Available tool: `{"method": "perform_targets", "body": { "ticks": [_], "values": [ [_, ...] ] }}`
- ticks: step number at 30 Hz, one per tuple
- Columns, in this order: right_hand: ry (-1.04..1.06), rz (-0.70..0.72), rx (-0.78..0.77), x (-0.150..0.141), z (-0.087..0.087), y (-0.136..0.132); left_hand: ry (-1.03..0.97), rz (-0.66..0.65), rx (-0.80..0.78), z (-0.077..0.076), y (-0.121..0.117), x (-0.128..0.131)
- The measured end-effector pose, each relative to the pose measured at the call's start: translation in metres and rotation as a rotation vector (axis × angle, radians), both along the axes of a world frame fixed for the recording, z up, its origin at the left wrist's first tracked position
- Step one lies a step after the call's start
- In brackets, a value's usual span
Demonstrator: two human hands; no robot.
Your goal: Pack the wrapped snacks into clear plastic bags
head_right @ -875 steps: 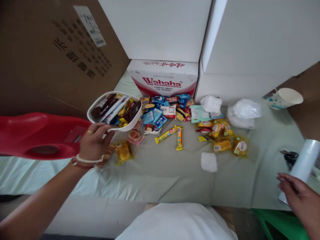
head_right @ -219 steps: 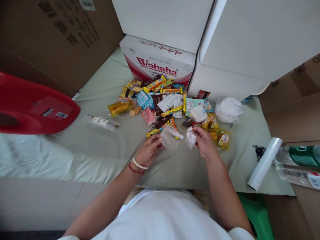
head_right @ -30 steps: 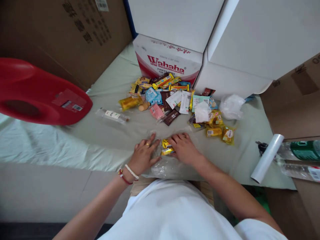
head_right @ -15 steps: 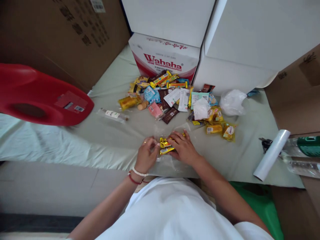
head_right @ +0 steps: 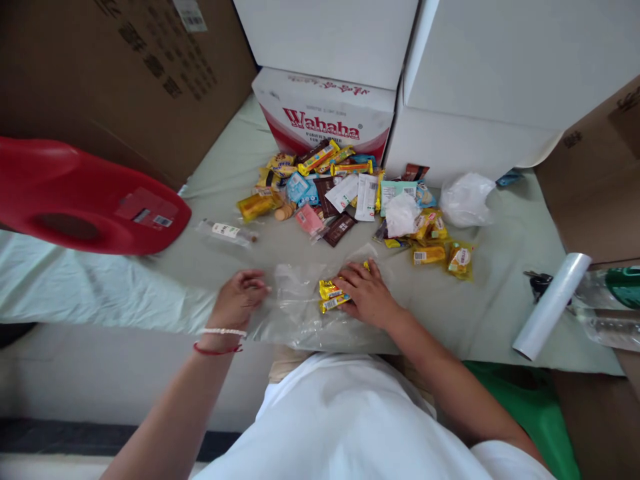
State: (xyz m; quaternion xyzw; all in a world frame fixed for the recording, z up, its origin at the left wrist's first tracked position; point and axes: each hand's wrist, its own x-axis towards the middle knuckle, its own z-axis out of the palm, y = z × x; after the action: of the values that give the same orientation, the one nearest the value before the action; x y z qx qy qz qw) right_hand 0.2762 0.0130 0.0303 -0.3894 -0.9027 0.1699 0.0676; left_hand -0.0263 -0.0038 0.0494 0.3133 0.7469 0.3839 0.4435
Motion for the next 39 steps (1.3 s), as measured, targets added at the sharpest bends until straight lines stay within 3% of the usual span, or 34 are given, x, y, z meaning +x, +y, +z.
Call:
{"method": "perform_targets", "body": {
  "ticks": [2, 3, 4, 5, 7, 8, 10, 13, 15, 18, 22, 26, 28, 30, 33, 37, 39],
  "values": [
    [-0.022, -0.014, 0.007, -0.003, 0.004, -0.002, 0.427, 0.141, 0.178, 0.007, -0.013, -0.008],
    [-0.032, -0.016, 0.012, -0.005, 0.006, -0.002, 0.633, 0.138, 0.329, 0.013, -0.022, -0.006],
    [-0.041, -0.014, 0.017, -0.007, 0.008, -0.003, 0.792, 0.05, 0.511, 0.019, -0.031, 0.002],
    [-0.048, -0.01, 0.022, -0.008, 0.01, -0.004, 0.885, -0.139, 0.696, 0.026, -0.04, 0.013],
    [-0.059, -0.006, 0.034, -0.01, 0.013, -0.006, 0.887, -0.703, 0.917, 0.036, -0.052, 0.043],
    [-0.061, -0.006, 0.042, -0.01, 0.014, -0.008, 0.889, -0.898, 0.893, 0.038, -0.053, 0.058],
    [-0.066, 0.002, 0.052, -0.009, 0.014, -0.012, 0.976, -1.013, 0.601, 0.034, -0.047, 0.078],
    [-0.062, 0.037, 0.04, -0.006, 0.014, -0.017, 1.071, -0.918, 0.155, 0.018, -0.033, 0.076],
    [-0.03, 0.056, 0.022, -0.004, 0.019, -0.013, 1.058, -0.858, 0.074, 0.007, -0.03, 0.061],
    [0.09, 0.026, 0.007, 0.005, 0.037, 0.003, 1.017, -0.805, 0.192, -0.001, -0.039, 0.036],
    [0.187, 0.055, -0.103, 0.029, 0.06, 0.001, 0.901, -1.012, 0.518, -0.008, -0.057, 0.018],
    [0.024, 0.113, -0.136, 0.06, 0.043, -0.052, 0.855, -1.139, 0.549, -0.02, -0.065, 0.009],
    [0.007, 0.057, -0.121, 0.074, 0.029, -0.075, 0.822, -1.128, 0.537, -0.026, -0.066, 0.005],
    [0.057, 0.019, -0.159, 0.081, 0.022, -0.08, 0.751, -1.062, 0.559, -0.031, -0.066, 0.003],
    [0.178, 0.021, -0.272, 0.082, 0.029, -0.055, 0.615, -0.905, 0.545, -0.033, -0.065, 0.003],
    [0.288, -0.001, -0.389, 0.068, 0.046, 0.002, 0.513, -0.742, 0.425, -0.036, -0.061, 0.009],
    [0.248, -0.015, -0.427, 0.054, 0.048, 0.029, 0.535, -0.652, 0.4, -0.037, -0.063, 0.012]
  ]
}}
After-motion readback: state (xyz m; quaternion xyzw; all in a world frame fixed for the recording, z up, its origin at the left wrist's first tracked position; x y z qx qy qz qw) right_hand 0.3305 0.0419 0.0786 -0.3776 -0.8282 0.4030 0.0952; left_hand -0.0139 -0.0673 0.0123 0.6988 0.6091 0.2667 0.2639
